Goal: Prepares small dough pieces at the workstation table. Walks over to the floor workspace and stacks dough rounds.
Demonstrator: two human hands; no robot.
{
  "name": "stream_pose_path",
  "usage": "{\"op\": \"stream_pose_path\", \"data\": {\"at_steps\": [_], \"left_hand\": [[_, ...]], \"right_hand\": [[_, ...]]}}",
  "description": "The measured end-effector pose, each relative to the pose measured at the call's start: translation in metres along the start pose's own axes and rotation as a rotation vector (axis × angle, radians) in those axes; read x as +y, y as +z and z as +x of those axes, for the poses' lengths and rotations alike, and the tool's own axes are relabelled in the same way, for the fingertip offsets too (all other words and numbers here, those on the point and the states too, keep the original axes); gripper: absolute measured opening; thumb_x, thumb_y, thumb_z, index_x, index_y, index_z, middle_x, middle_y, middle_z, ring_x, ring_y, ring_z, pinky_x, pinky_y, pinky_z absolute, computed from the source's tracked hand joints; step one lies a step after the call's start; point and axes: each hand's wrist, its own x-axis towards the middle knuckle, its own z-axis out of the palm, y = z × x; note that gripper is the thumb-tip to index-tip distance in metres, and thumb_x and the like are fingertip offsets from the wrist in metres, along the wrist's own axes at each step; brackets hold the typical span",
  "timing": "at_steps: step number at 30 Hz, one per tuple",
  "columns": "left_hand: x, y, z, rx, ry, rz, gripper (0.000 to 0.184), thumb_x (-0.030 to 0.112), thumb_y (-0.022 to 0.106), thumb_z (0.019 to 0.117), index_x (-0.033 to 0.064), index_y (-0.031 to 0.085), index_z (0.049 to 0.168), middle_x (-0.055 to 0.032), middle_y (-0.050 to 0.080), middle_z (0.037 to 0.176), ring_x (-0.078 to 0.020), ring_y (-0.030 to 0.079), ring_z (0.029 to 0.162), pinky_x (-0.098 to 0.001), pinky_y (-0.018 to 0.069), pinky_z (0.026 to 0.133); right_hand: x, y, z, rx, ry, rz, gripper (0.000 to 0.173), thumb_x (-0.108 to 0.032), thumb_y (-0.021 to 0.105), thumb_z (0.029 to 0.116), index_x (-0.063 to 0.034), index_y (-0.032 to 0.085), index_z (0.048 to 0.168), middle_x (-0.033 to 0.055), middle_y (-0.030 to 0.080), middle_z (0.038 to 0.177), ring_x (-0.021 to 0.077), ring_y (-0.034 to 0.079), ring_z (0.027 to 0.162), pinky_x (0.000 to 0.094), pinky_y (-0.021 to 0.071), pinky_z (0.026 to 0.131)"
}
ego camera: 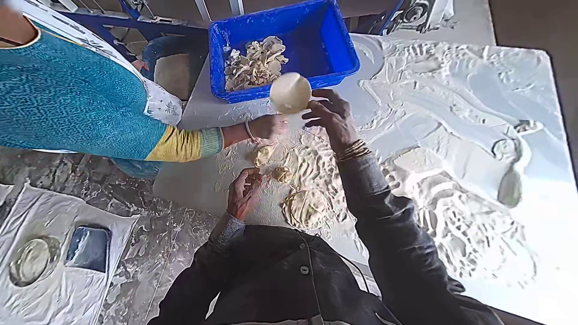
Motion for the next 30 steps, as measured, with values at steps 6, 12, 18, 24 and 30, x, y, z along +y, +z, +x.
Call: {"op": "stream_pose_path", "data": {"at_steps": [6, 12, 18, 24, 30], "left_hand": [[-0.028, -0.006, 0.013, 0.094, 0.056, 0.216, 0.046, 0.025, 0.061, 0.0967, -0.0021, 0.060, 0.134, -0.0218, 0.061, 0.135, -0.0286, 0.062, 0.121, -0.0403, 0.0532, 0.096], [-0.027, 0.017, 0.062, -0.008, 0.075, 0.679, 0.042, 0.026, 0.067, 0.0961, -0.0026, 0.066, 0.128, -0.0271, 0.061, 0.133, -0.0421, 0.052, 0.132, -0.0509, 0.0367, 0.115], [-0.031, 0.018, 0.068, -0.015, 0.066, 0.700, 0.024, 0.011, 0.058, 0.1004, -0.0012, 0.071, 0.116, -0.0220, 0.067, 0.121, -0.0367, 0.062, 0.118, -0.0490, 0.0466, 0.105], [-0.039, 0.018, 0.048, 0.081, 0.180, 0.502, 0.020, 0.006, 0.060, 0.0961, -0.0065, 0.071, 0.107, -0.0219, 0.070, 0.105, -0.0299, 0.069, 0.096, -0.0403, 0.0549, 0.090], [-0.039, 0.016, 0.031, 0.122, 0.256, 0.379, 0.021, 0.008, 0.060, 0.0936, -0.0066, 0.070, 0.104, -0.0193, 0.070, 0.098, -0.0199, 0.068, 0.084, -0.0308, 0.0564, 0.076]], "right_hand": [[0.060, 0.043, -0.035, -0.445, 0.181, -0.713, 0.043, -0.027, 0.074, 0.0948, -0.0036, 0.064, 0.129, 0.0215, 0.068, 0.120, 0.0387, 0.066, 0.111, 0.0612, 0.0495, 0.098], [0.072, 0.066, -0.067, -0.569, 0.157, -0.781, 0.027, -0.017, 0.055, 0.1023, 0.0006, 0.067, 0.120, 0.0212, 0.066, 0.120, 0.0365, 0.064, 0.114, 0.0550, 0.0479, 0.101], [0.070, 0.031, -0.063, -0.611, 0.274, -0.815, 0.032, -0.028, 0.062, 0.1005, 0.0003, 0.068, 0.115, 0.0218, 0.069, 0.110, 0.0365, 0.065, 0.109, 0.0570, 0.0474, 0.098], [0.040, -0.014, -0.013, -0.498, 0.113, -0.813, 0.028, -0.021, 0.067, 0.0989, 0.0030, 0.069, 0.113, 0.0243, 0.069, 0.104, 0.0405, 0.068, 0.098, 0.0618, 0.0517, 0.089], [0.005, -0.036, 0.034, -0.032, 0.040, -0.725, 0.037, -0.023, 0.065, 0.0996, -0.0019, 0.062, 0.130, 0.0201, 0.070, 0.116, 0.0369, 0.069, 0.102, 0.0589, 0.0530, 0.090]]}}
